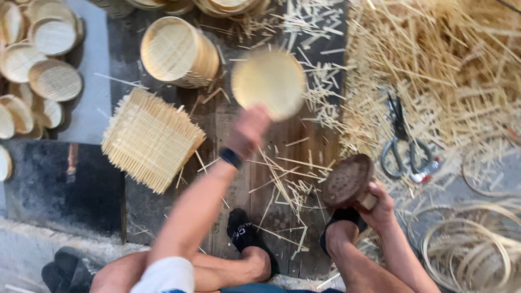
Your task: The person sits on the floor and assembles a round bamboo sieve. They weave flat bamboo strips into a mat, bend a thin bamboo rim around the mat, press the weave with a round wooden form, trim excess strips with shears, and fit a circular bamboo ring around the edge.
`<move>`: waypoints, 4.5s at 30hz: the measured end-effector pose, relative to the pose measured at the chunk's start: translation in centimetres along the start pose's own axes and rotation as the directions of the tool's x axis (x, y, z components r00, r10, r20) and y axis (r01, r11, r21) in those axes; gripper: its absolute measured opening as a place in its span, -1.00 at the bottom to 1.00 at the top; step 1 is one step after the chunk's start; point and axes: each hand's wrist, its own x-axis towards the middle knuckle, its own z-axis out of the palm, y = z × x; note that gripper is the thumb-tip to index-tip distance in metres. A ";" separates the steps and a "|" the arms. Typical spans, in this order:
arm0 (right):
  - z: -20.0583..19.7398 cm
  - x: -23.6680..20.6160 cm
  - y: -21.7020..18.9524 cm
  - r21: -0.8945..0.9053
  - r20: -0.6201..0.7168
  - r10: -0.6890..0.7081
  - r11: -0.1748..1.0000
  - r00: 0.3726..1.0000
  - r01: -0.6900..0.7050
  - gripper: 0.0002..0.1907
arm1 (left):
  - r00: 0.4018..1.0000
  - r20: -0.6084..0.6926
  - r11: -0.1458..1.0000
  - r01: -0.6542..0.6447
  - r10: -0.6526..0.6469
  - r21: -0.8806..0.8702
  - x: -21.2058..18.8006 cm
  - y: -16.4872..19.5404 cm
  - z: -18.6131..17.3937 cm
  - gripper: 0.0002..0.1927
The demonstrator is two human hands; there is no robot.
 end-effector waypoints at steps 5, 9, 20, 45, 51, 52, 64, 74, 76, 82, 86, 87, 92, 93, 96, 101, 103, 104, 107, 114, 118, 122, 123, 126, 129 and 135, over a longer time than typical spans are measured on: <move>0.7 0.2 -0.6 0.016 0.000 -0.011 1.000 1.000 0.011 -0.36 | 0.947 -0.212 0.938 0.283 -0.241 0.198 2.7 -12.0 -8.0 -0.69; 0.9 0.5 -0.9 0.021 -0.011 0.018 1.000 1.000 -0.017 -0.35 | 0.910 -0.236 0.890 0.393 -0.340 0.232 1.6 -15.8 -9.2 -0.69; 0.9 0.8 -1.0 -0.051 -0.090 0.026 0.998 0.996 -0.031 -0.25 | 0.897 -0.191 0.889 0.429 -0.399 0.159 0.3 -17.9 -7.1 -0.66; 8.6 6.4 0.9 -0.161 0.128 -0.004 0.987 0.992 0.025 -0.47 | 0.510 0.665 -0.126 0.735 -0.546 -0.667 -1.6 10.7 4.0 -0.50; 8.6 8.3 0.8 -0.555 -0.133 -0.202 0.826 0.970 0.095 -0.43 | 0.399 0.556 -0.056 0.775 -0.730 -0.630 -1.1 8.1 3.8 -0.43; 8.6 8.3 0.7 -0.603 -0.191 -0.218 0.795 0.957 0.061 -0.40 | 0.471 0.498 0.141 0.814 -0.729 -0.563 -0.9 7.1 3.0 -0.46; 20.8 3.3 -9.0 -0.990 -0.019 -0.295 -0.131 0.955 -0.060 -0.64 | 0.955 -0.144 0.917 0.291 -0.260 0.274 2.8 -18.5 -11.3 -0.45; 19.8 3.8 -6.4 -0.999 0.040 -0.235 -0.018 0.971 0.037 -0.69 | 0.900 0.037 0.892 0.424 -0.434 0.159 0.9 -22.0 -7.9 -0.83; 18.7 3.7 -5.9 -0.999 -0.027 -0.227 0.039 0.974 -0.019 -0.68 | 0.906 0.032 0.890 0.407 -0.422 0.205 0.8 -22.1 -7.6 -0.81; 16.6 3.4 -4.5 -0.983 -0.138 -0.194 0.143 0.971 -0.111 -0.67 | 0.901 0.080 0.849 0.369 -0.427 0.379 0.9 -21.1 -7.7 -0.67; 14.9 3.2 -3.3 -0.966 -0.114 -0.183 0.251 0.976 -0.066 -0.67 | 0.901 0.068 0.839 0.368 -0.428 0.401 0.2 -19.4 -9.8 -0.37; 14.4 3.2 -3.1 -0.958 -0.105 -0.178 0.282 0.978 -0.052 -0.67 | 0.907 0.043 0.845 0.373 -0.420 0.384 -0.3 -18.6 -10.5 -0.28; 11.6 2.4 -2.3 -0.945 -0.131 -0.197 0.322 0.972 -0.062 -0.68 | 0.821 0.152 0.825 0.507 -0.550 0.249 -5.4 -12.1 -14.2 0.11; 11.0 2.2 -2.1 -0.934 -0.135 -0.201 0.354 0.970 -0.056 -0.68 | 0.640 0.332 0.721 0.600 -0.693 0.347 -6.6 -11.1 -14.8 0.29; 9.5 1.8 -1.6 -0.921 -0.174 -0.161 0.376 0.971 -0.103 -0.68 | 0.231 0.473 0.519 0.515 -0.850 0.682 -10.4 -9.8 -15.9 0.40; 7.9 1.7 -0.6 -0.889 -0.139 -0.128 0.453 0.982 -0.066 -0.66 | 0.324 0.533 0.592 0.655 -0.782 0.470 -15.1 -12.7 -17.3 -0.11; 7.6 1.7 -0.3 -0.877 -0.133 -0.117 0.476 0.984 -0.062 -0.66 | 0.356 0.550 0.613 0.680 -0.756 0.402 -15.6 -13.5 -18.0 -0.43; 7.5 1.8 -0.3 -0.872 -0.132 -0.115 0.485 0.985 -0.060 -0.65 | 0.385 0.539 0.620 0.693 -0.749 0.367 -15.5 -13.6 -18.5 -0.59; 7.3 1.8 -0.3 -0.866 -0.115 -0.116 0.499 0.987 -0.043 -0.65 | 0.501 0.372 0.623 0.663 -0.781 0.415 -12.9 -13.4 -21.4 -0.70; 8.6 1.0 -1.0 -0.823 -0.093 -0.119 0.567 0.989 -0.009 -0.63 | 0.899 0.274 0.897 0.224 -0.341 0.381 -2.2 -5.0 -26.3 -0.90; 10.5 1.0 -2.1 -0.525 0.002 -0.084 0.848 0.996 0.073 -0.55 | 0.987 0.161 0.996 0.005 0.010 -0.093 0.6 6.1 -18.5 -0.92; 11.9 2.7 -3.1 -0.452 -0.109 -0.018 0.892 0.994 -0.033 -0.58 | 0.951 0.136 0.951 -0.251 0.277 -0.178 0.0 13.6 -9.8 -0.50; 12.0 3.1 -3.0 -0.554 -0.204 -0.038 0.829 0.978 -0.083 -0.63 | 0.942 0.221 0.961 -0.219 0.253 -0.168 -0.9 14.5 -8.4 -0.50; 11.8 4.0 -2.2 -0.768 -0.112 -0.259 0.636 0.959 0.082 -0.60 | 0.933 0.319 0.977 -0.116 0.169 -0.176 -3.3 15.8 -5.5 -0.45; 11.4 4.6 -1.7 -0.705 -0.062 -0.290 0.690 0.955 0.164 -0.63 | 0.992 0.112 0.940 0.084 -0.050 -0.331 -4.6 14.2 -3.9 -0.33; 11.7 5.0 -1.9 -0.782 -0.089 -0.305 0.612 0.948 0.123 -0.68 | 0.274 0.563 -0.095 0.837 -0.780 -0.539 -3.5 6.4 0.1 -0.28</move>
